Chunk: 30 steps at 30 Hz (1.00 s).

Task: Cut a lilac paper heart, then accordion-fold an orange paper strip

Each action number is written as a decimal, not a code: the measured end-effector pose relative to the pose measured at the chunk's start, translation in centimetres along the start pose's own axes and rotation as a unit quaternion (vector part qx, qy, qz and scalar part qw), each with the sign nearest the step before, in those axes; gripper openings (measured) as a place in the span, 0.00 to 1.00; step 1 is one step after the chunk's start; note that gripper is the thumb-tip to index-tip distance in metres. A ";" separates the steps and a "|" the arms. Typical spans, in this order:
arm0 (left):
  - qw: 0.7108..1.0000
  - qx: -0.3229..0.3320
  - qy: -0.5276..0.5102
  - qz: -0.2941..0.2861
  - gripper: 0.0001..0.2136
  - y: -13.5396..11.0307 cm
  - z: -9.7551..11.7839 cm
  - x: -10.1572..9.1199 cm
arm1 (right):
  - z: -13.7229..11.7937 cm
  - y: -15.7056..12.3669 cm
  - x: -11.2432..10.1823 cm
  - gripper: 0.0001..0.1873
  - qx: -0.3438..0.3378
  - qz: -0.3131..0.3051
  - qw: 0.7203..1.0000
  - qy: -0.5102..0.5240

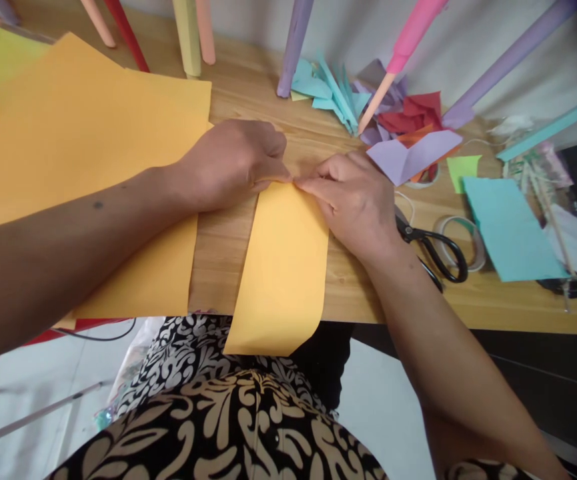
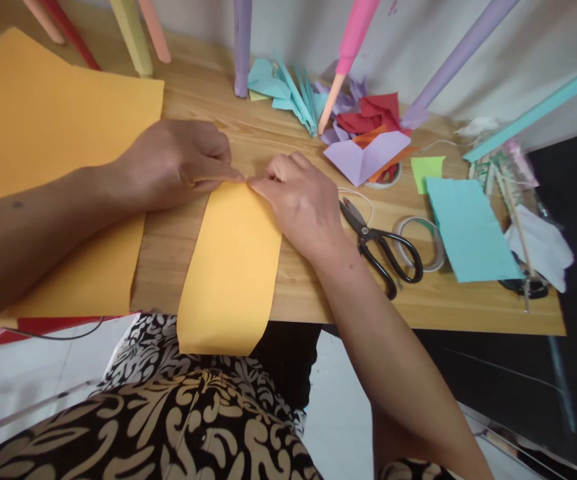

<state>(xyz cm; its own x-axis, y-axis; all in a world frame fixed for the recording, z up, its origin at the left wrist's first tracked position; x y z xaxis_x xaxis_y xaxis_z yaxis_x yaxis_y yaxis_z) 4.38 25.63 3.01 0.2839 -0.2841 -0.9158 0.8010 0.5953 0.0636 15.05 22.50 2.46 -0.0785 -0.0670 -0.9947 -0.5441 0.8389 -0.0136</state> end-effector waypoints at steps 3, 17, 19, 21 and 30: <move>0.996 0.002 0.089 -0.025 0.15 0.1 0.4 0.5 | 0.1 0.0 0.0 0.18 0.000 0.004 1.000 0.008; 0.995 0.002 0.095 -0.028 0.13 -0.3 -0.2 0.0 | 0.3 -0.2 -0.5 0.16 0.012 0.000 0.999 0.036; 0.995 0.014 0.095 -0.015 0.14 -0.4 -0.3 -0.1 | 0.3 -0.3 -0.5 0.15 0.011 0.000 0.999 0.032; 0.995 0.025 0.093 -0.008 0.14 -0.5 -0.4 -0.1 | 0.4 -0.5 -0.6 0.15 0.015 -0.001 0.999 0.028; 0.996 0.036 0.075 -0.014 0.15 -0.8 -0.9 -0.4 | 2.4 -2.5 -0.5 0.16 0.087 -0.009 0.995 0.056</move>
<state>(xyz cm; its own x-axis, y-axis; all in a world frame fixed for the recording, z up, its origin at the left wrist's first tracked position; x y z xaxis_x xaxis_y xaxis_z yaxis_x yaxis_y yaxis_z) 3.13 25.90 3.00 0.1830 -0.1819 -0.9661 0.8451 0.5312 0.0601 18.42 21.76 2.72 -0.1676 -0.1344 -0.9767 -0.3949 0.9168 -0.0584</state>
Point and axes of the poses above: each hand's wrist, its own y-axis towards the middle knuckle, its own x-axis out of the palm, z = x × y, the point moved 10 cm from there along y, towards the middle knuckle, and after that the axes turned 15 degrees about -z, right-handed, at the moved point
